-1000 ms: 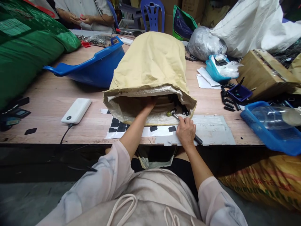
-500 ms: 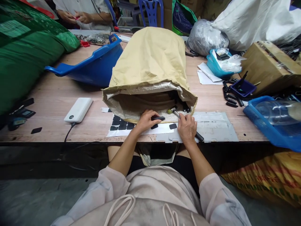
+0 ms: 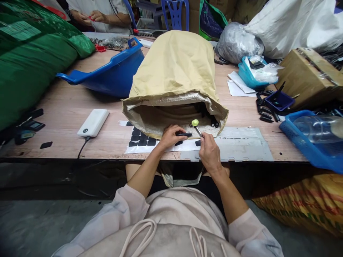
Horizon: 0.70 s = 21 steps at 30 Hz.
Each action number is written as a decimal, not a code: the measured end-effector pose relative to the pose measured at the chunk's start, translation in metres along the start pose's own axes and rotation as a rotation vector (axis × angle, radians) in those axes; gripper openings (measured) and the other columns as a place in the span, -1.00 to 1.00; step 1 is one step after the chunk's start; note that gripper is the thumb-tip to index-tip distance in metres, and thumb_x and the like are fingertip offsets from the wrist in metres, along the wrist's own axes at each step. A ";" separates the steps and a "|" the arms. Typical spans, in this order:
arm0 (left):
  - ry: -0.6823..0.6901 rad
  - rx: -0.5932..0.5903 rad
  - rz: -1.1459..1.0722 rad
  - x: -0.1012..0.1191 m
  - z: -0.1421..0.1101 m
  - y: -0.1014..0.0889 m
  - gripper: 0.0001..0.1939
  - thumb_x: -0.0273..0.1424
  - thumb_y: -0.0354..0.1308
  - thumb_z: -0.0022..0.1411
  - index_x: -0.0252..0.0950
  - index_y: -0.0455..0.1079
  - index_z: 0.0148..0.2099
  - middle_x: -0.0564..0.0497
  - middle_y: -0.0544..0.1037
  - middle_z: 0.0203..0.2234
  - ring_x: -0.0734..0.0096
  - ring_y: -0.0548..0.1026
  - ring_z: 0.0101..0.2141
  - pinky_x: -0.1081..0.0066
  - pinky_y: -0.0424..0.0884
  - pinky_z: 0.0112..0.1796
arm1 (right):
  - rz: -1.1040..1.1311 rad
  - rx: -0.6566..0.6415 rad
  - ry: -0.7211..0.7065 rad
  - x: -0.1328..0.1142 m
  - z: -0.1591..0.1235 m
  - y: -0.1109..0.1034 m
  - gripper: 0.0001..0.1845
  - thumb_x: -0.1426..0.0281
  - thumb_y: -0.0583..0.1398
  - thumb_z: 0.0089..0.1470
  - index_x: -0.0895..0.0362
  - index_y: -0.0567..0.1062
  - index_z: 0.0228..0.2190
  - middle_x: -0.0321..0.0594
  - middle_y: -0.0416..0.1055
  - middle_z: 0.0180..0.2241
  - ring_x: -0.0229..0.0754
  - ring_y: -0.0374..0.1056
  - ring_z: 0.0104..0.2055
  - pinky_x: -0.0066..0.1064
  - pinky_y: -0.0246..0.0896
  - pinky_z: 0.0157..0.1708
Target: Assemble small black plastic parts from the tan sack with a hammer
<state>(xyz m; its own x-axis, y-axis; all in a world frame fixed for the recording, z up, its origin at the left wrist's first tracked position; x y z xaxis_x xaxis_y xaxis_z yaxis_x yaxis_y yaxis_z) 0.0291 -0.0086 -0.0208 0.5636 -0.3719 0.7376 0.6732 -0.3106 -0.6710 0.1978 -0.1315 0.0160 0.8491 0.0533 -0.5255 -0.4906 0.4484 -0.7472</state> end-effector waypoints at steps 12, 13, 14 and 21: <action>0.027 0.027 -0.059 0.001 -0.002 -0.001 -0.89 -0.36 0.44 0.14 -0.18 0.63 -0.24 0.04 0.62 -0.29 0.24 0.50 -0.13 0.26 0.39 -0.03 | -0.100 -0.113 -0.048 -0.028 -0.016 0.010 -0.41 0.50 -0.05 0.36 -0.03 0.40 0.30 -0.17 0.41 -0.20 -0.18 0.40 -0.18 -0.45 0.35 -0.20; 0.029 0.026 -0.056 0.001 -0.002 -0.001 -0.89 -0.35 0.44 0.14 -0.18 0.63 -0.25 0.04 0.61 -0.30 0.24 0.50 -0.14 0.27 0.39 -0.04 | -0.123 -0.122 -0.056 -0.028 -0.017 0.012 -0.40 0.51 -0.04 0.35 -0.05 0.39 0.31 -0.17 0.40 -0.21 -0.19 0.39 -0.20 -0.46 0.33 -0.24; 0.029 0.025 -0.052 0.000 -0.002 -0.001 -0.89 -0.35 0.44 0.13 -0.19 0.62 -0.26 0.04 0.61 -0.31 0.24 0.50 -0.15 0.27 0.39 -0.05 | -0.151 -0.140 -0.061 -0.027 -0.018 0.014 -0.39 0.52 -0.03 0.33 -0.06 0.39 0.31 -0.19 0.39 -0.23 -0.19 0.38 -0.23 -0.47 0.32 -0.28; 0.025 0.043 -0.062 0.001 -0.002 -0.001 -0.91 -0.38 0.45 0.12 -0.19 0.63 -0.29 0.04 0.61 -0.33 0.26 0.49 -0.18 0.28 0.39 -0.07 | -0.165 -0.096 -0.055 -0.022 -0.019 0.007 -0.38 0.54 -0.03 0.33 -0.03 0.39 0.31 -0.17 0.41 -0.22 -0.20 0.41 -0.19 -0.48 0.32 -0.25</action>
<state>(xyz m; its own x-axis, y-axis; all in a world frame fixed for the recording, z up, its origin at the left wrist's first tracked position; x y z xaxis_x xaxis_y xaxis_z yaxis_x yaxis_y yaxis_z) 0.0279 -0.0103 -0.0201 0.5085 -0.3756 0.7748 0.7263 -0.2962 -0.6202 0.1725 -0.1463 0.0147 0.9276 0.0361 -0.3719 -0.3583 0.3680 -0.8580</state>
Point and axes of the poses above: each hand's wrist, its own z-axis towards the middle knuckle, its own y-axis out of the palm, x = y × z, the point moved 6 cm from there along z, towards the middle knuckle
